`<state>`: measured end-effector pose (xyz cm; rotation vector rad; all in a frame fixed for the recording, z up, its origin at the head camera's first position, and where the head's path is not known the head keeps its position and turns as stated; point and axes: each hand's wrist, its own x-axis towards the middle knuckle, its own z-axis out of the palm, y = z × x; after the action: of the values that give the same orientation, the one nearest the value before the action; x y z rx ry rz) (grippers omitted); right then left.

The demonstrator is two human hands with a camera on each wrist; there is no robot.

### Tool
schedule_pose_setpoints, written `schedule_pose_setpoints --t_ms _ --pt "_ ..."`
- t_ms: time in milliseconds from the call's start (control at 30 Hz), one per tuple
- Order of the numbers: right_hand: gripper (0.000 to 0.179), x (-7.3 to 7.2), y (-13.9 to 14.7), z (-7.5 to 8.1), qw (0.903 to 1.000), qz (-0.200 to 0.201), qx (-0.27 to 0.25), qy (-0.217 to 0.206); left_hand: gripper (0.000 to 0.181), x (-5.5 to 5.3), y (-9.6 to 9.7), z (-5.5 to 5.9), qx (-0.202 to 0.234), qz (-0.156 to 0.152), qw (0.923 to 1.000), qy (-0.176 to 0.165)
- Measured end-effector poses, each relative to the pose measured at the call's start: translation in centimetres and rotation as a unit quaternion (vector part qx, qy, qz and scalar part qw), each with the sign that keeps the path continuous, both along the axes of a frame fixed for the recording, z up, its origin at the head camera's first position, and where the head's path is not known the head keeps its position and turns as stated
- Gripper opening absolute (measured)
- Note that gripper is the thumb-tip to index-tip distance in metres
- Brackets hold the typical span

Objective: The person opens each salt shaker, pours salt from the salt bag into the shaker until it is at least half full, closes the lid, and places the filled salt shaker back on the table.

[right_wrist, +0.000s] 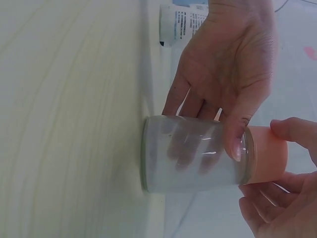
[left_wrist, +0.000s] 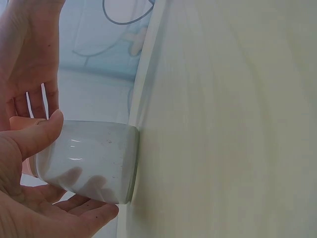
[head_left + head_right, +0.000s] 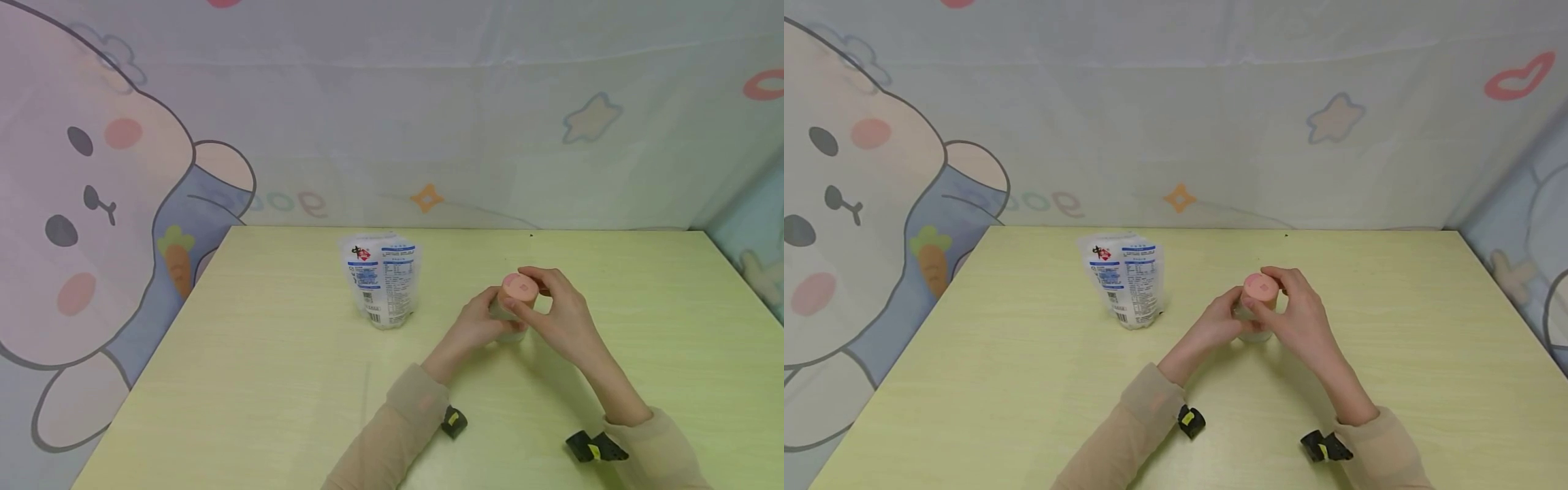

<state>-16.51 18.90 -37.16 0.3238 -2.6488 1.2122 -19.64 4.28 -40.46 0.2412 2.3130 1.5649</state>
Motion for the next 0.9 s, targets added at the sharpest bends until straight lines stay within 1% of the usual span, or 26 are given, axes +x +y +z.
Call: schedule_pose_setpoints --t_ms 233,500,600,700,900 --pt "0.052 0.0 -0.02 0.02 0.9998 0.009 0.007 0.014 0.057 0.03 0.07 0.09 -0.002 0.004 1.0 -0.005" --pt "0.052 0.09 -0.04 0.01 0.9993 0.018 0.015 0.03 0.057 -0.02 0.1 0.01 -0.006 -0.001 1.0 0.0" --pt "0.053 0.14 -0.06 0.06 0.9993 0.021 0.015 0.027 0.057 -0.04 0.08 0.0 -0.009 -0.005 0.9999 0.004" --pt "0.056 0.16 -0.07 0.08 0.9996 0.021 0.01 0.014 0.057 -0.05 0.07 0.03 -0.011 -0.005 0.9999 0.004" --pt "0.063 -0.11 -0.15 -0.38 1.0 -0.003 0.005 -0.003 0.057 -0.08 0.09 0.04 -0.011 -0.001 0.9999 0.0"
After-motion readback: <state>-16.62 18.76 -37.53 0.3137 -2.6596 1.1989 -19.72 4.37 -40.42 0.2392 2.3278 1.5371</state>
